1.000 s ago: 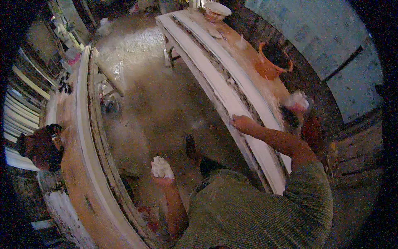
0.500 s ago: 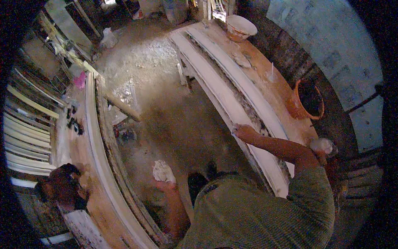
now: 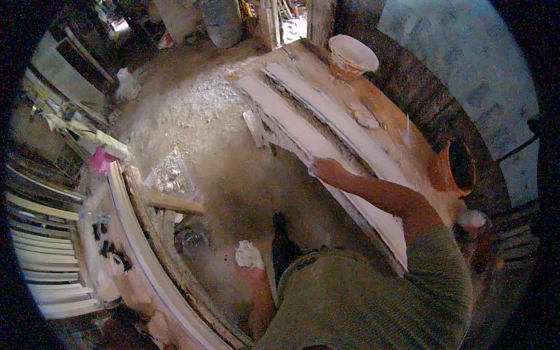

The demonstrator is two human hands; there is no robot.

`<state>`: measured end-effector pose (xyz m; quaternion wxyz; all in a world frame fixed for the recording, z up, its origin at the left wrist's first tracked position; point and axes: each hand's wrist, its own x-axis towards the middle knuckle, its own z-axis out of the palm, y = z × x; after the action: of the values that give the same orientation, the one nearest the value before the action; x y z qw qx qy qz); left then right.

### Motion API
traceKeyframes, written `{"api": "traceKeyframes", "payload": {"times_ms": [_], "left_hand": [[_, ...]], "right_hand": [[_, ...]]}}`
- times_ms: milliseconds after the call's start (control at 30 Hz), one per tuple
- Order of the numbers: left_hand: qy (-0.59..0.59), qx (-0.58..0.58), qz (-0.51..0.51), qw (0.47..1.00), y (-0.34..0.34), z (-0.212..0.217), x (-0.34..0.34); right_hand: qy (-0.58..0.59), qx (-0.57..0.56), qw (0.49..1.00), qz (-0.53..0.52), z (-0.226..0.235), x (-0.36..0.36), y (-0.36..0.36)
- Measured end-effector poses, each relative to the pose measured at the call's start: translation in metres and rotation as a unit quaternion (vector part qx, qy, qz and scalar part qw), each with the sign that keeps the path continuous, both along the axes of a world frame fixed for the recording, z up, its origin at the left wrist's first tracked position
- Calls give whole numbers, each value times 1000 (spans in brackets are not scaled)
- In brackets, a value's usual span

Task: The person applies a white paste to the edges of long wooden planks using their hands. They repeatedly scoop the paste and smooth it along the plank edges, working along the length of the pieces.

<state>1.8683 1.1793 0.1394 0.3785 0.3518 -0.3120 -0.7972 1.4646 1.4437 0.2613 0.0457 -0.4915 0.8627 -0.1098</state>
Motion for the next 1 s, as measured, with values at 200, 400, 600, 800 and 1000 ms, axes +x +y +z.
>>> {"api": "traceKeyframes", "payload": {"times_ms": [200, 400, 600, 800, 1000], "left_hand": [[190, 233, -33, 953, -110, 43, -87], [278, 335, -63, 898, -174, 82, -182], [454, 344, -263, 778, -151, 119, -255], [179, 323, -410, 834, -100, 134, -340], [0, 201, -577, 791, 5, 134, -405]], "right_hand": [[8, 35, 999, -6, 20, -91, -121], [65, -38, 997, -28, 18, -192, -249], [15, -38, 997, -68, 38, -128, -270], [-116, -279, 935, -188, 68, 7, -197], [-38, -366, 763, -532, 48, 8, -93]]}}
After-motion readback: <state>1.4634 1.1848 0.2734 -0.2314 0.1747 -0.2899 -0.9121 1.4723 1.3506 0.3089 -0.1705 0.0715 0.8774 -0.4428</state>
